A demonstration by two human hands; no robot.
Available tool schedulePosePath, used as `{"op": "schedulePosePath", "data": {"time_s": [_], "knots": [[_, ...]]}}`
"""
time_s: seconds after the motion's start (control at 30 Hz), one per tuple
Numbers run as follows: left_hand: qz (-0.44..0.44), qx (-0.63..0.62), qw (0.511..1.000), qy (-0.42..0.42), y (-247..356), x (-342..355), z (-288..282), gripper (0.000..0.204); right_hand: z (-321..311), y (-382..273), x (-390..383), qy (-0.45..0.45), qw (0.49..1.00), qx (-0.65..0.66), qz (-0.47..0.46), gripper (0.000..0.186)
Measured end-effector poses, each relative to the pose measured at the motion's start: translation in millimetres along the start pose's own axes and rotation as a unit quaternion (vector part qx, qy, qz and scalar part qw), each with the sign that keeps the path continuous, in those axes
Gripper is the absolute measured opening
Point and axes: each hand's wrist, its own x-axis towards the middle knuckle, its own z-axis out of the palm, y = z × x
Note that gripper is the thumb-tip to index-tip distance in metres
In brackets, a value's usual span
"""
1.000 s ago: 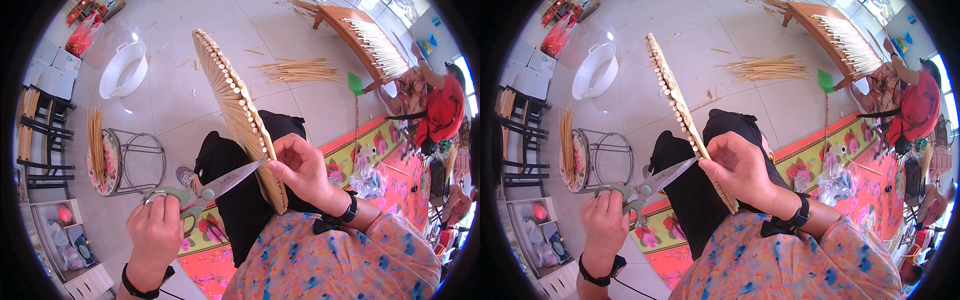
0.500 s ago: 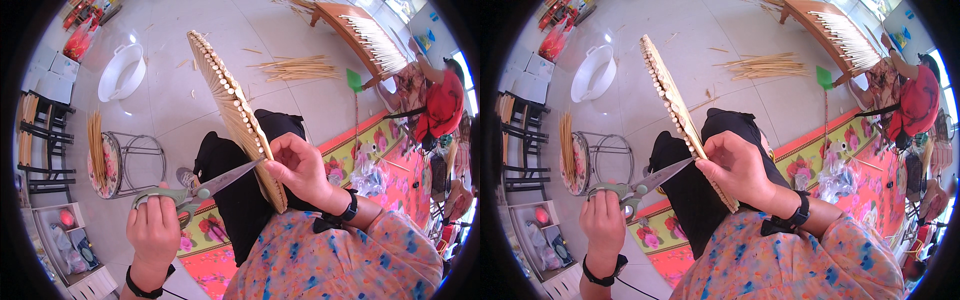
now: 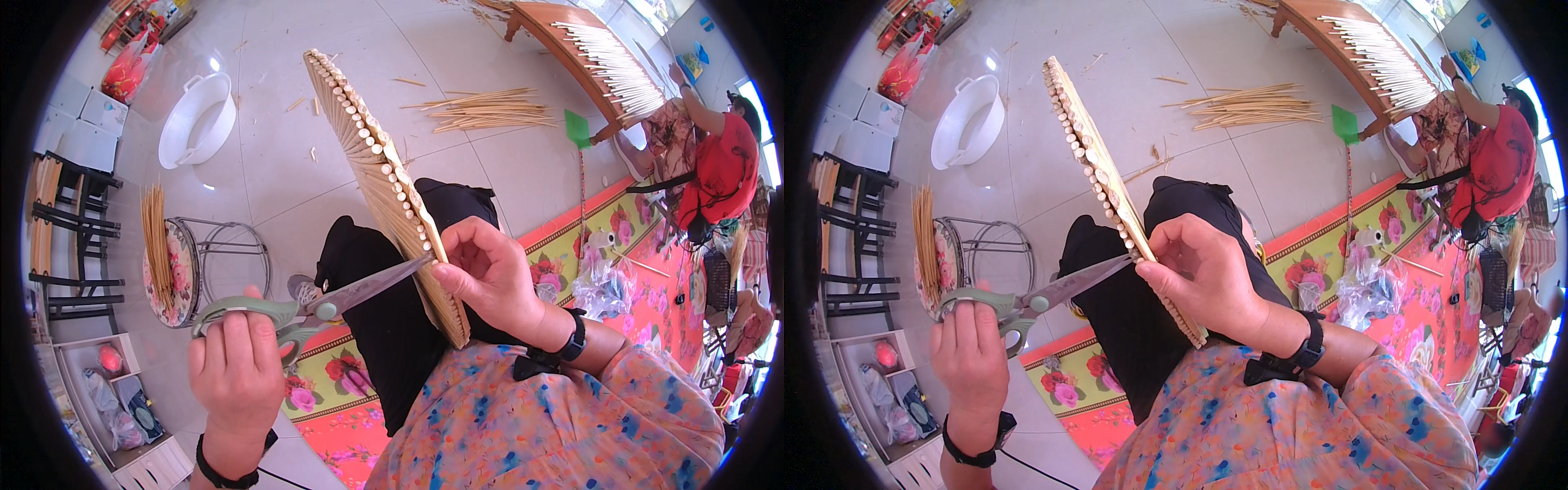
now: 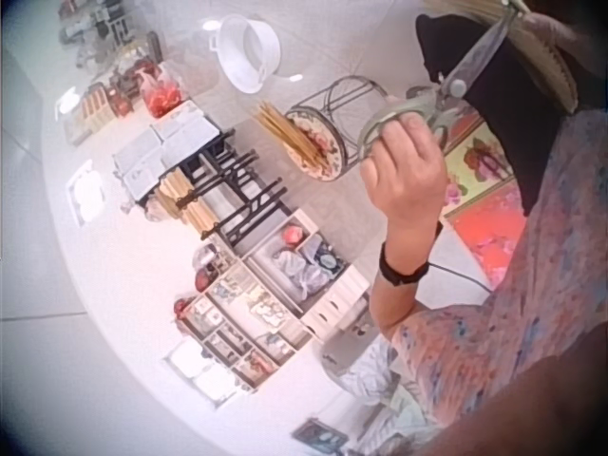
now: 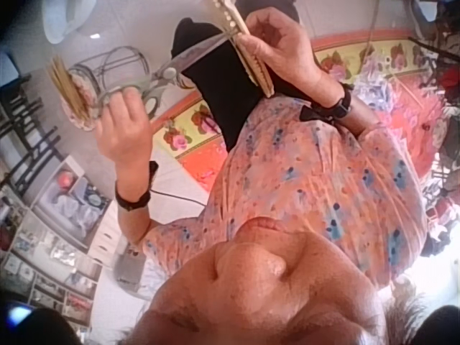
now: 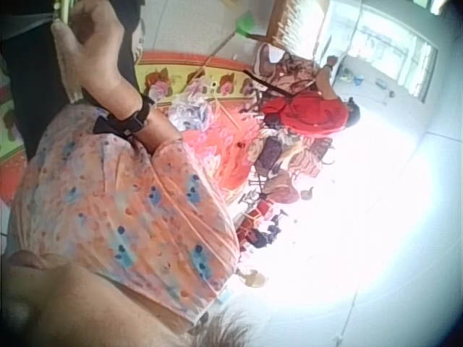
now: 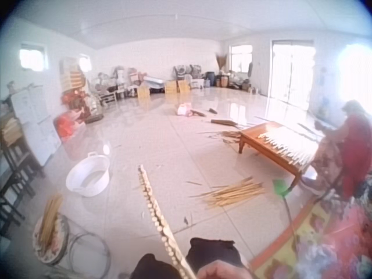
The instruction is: The person trims the ends of wooden sticks along the edge of a semi-circular wooden fan using shears and then weaves a white thread through the sticks to secure them.
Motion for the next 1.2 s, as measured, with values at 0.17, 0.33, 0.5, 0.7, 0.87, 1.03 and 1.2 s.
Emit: {"op": "schedulePosePath", "data": {"time_s": [0.17, 0.33, 0.5, 0.7, 0.87, 1.03, 1.2], "knots": [[0.048, 0.062, 0.993, 0.083, -13.3, 23.5, -9.5, 0.014, -1.5, -0.1, -0.6, -0.013, 1.0, -0.01, 0.009, 0.021], [0.067, 0.015, 0.996, 0.063, -20.3, 25.6, -6.2, 0.015, -2.3, -4.5, 0.3, -0.006, 0.999, -0.047, 0.007, 0.02], [-0.03, -0.345, 0.927, -0.145, 1.1, -8.9, 26.4, 0.027, -2.9, -3.7, -1.1, -0.001, 0.999, -0.04, 0.006, 0.02], [-0.231, -0.679, 0.683, -0.136, 26.5, -38.5, 18.4, 0.028, -3.0, -5.7, 2.9, -0.001, 0.999, -0.051, 0.007, 0.02], [-0.237, -0.561, 0.79, -0.066, 20.6, -35.9, 26.3, 0.037, -3.1, -5.9, 2.1, -0.017, 1.0, -0.009, 0.01, 0.019], [-0.122, -0.277, 0.951, -0.058, 23.1, -36.3, 25.8, 0.051, -4.2, 3.0, 0.7, -0.022, 0.999, 0.023, -0.015, 0.018], [-0.086, -0.178, 0.98, 0.027, 23.5, -28.7, 31.8, 0.038, -3.3, 3.1, 0.9, -0.031, 0.999, 0.027, -0.021, 0.018]]}}
